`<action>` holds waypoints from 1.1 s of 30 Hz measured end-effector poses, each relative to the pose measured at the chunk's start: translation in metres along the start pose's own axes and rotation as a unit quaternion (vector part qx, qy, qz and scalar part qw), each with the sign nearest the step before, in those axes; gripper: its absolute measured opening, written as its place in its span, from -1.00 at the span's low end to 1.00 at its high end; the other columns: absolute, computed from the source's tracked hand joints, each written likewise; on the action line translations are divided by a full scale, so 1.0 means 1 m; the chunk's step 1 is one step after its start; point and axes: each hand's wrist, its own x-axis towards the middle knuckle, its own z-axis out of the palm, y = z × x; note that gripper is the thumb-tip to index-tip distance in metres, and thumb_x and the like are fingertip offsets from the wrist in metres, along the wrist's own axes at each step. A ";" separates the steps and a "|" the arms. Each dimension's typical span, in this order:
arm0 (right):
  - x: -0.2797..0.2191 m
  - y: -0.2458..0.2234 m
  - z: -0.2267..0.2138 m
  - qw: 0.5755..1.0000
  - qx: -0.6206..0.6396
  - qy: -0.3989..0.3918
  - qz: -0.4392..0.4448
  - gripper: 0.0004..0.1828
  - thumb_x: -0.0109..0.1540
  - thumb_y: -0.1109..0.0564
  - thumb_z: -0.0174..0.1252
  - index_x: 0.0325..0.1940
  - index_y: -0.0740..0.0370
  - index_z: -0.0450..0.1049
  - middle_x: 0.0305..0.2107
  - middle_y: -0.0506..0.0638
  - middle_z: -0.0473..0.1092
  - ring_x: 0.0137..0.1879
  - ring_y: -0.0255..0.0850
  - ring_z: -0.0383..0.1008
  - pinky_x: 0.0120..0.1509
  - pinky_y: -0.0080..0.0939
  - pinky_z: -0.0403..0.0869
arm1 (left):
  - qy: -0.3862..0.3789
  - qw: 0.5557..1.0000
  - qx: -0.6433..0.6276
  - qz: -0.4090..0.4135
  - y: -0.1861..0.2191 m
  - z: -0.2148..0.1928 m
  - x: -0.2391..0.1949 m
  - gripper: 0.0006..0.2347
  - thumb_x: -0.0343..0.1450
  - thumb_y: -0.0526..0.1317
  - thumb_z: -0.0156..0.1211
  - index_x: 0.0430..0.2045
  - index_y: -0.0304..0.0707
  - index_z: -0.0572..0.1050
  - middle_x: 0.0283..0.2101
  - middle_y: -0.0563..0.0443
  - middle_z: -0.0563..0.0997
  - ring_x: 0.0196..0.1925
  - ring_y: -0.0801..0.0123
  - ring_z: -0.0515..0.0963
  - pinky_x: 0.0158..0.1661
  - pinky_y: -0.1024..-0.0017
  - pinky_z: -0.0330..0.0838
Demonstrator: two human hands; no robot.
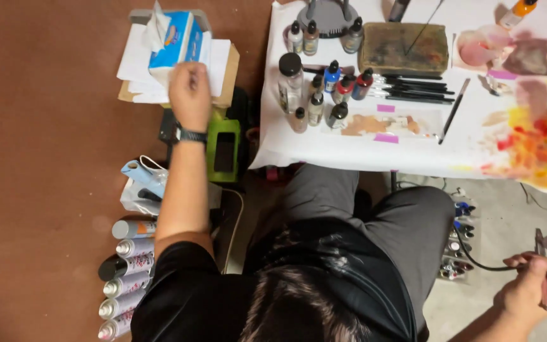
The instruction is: Using an airbrush to apply paint to a small model head, including mixing paint and cleaning the tool.
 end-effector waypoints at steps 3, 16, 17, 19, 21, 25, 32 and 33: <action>0.004 0.004 0.002 1.000 -0.004 0.011 0.003 -0.79 0.70 0.20 0.00 -0.03 0.27 0.31 -0.20 0.21 0.31 -0.16 -0.06 0.39 0.00 -0.16 0.51 | -0.002 0.984 0.171 -0.050 -0.127 0.011 0.021 -0.87 0.40 -0.27 0.26 -0.22 -0.20 0.62 0.02 -0.34 0.43 0.08 -0.15 0.38 0.06 -0.02 0.31; 0.015 -0.030 0.025 0.996 0.006 0.081 0.046 -0.77 0.58 0.16 0.04 -0.18 0.18 0.36 -0.30 0.09 0.36 -0.28 -0.14 0.41 -0.12 -0.32 0.46 | -0.072 0.954 0.187 -0.223 -0.255 0.015 0.093 -0.66 0.21 -0.46 -0.02 -0.28 -0.14 0.65 -0.24 -0.07 0.73 -0.23 -0.01 0.72 -0.29 0.14 0.59; 0.012 -0.033 0.023 0.995 0.005 0.088 0.042 -0.77 0.58 0.16 0.04 -0.18 0.18 0.36 -0.30 0.09 0.36 -0.28 -0.14 0.41 -0.12 -0.32 0.46 | -0.073 0.956 0.180 -0.219 -0.267 0.012 0.087 -0.66 0.21 -0.46 -0.02 -0.28 -0.14 0.65 -0.24 -0.07 0.73 -0.23 -0.01 0.72 -0.29 0.14 0.59; 0.015 -0.036 0.026 0.998 -0.016 0.051 0.026 -0.75 0.62 0.12 0.02 -0.13 0.24 0.35 -0.26 0.09 0.35 -0.26 -0.16 0.40 -0.07 -0.29 0.46 | -0.166 0.885 0.354 -0.252 -0.290 0.016 0.090 -0.82 0.39 -0.28 0.05 -0.39 -0.25 0.65 -0.29 -0.28 0.68 -0.29 -0.28 0.67 -0.36 -0.07 0.54; 0.019 -0.039 0.029 0.998 -0.009 0.059 0.015 -0.75 0.61 0.12 0.05 -0.14 0.24 0.36 -0.27 0.10 0.35 -0.26 -0.15 0.39 -0.07 -0.28 0.46 | -0.035 0.940 0.248 -0.232 -0.277 0.020 0.102 -0.84 0.38 -0.30 0.08 -0.41 -0.22 0.66 -0.32 -0.16 0.72 -0.30 -0.04 0.71 -0.32 0.09 0.55; 0.023 -0.041 0.031 0.999 -0.014 0.050 0.001 -0.78 0.60 0.12 0.06 -0.09 0.26 0.38 -0.26 0.11 0.36 -0.24 -0.15 0.43 -0.03 -0.23 0.49 | 0.242 0.951 0.025 -0.189 -0.321 0.024 0.122 -0.95 0.31 -0.35 0.24 -0.46 -0.25 0.62 -0.36 0.00 0.77 -0.32 0.30 0.72 -0.21 0.35 0.60; 0.021 -0.043 0.031 0.998 0.009 0.063 0.019 -0.82 0.57 0.16 0.07 -0.11 0.24 0.38 -0.27 0.10 0.35 -0.21 -0.16 0.40 -0.04 -0.25 0.49 | 0.245 0.895 -0.254 -0.274 -0.235 -0.017 0.134 -0.74 0.46 -0.21 0.10 -0.02 -0.30 0.55 -0.05 -0.11 0.71 -0.06 0.27 0.71 0.00 0.19 0.62; 0.019 -0.046 0.030 0.998 0.007 0.058 0.017 -0.81 0.57 0.15 0.07 -0.11 0.24 0.38 -0.26 0.10 0.35 -0.20 -0.16 0.40 -0.04 -0.24 0.50 | 0.235 0.882 -0.308 -0.268 -0.222 -0.033 0.118 -0.71 0.50 -0.18 0.06 0.10 -0.19 0.48 -0.06 -0.07 0.66 -0.07 0.27 0.66 0.00 0.15 0.59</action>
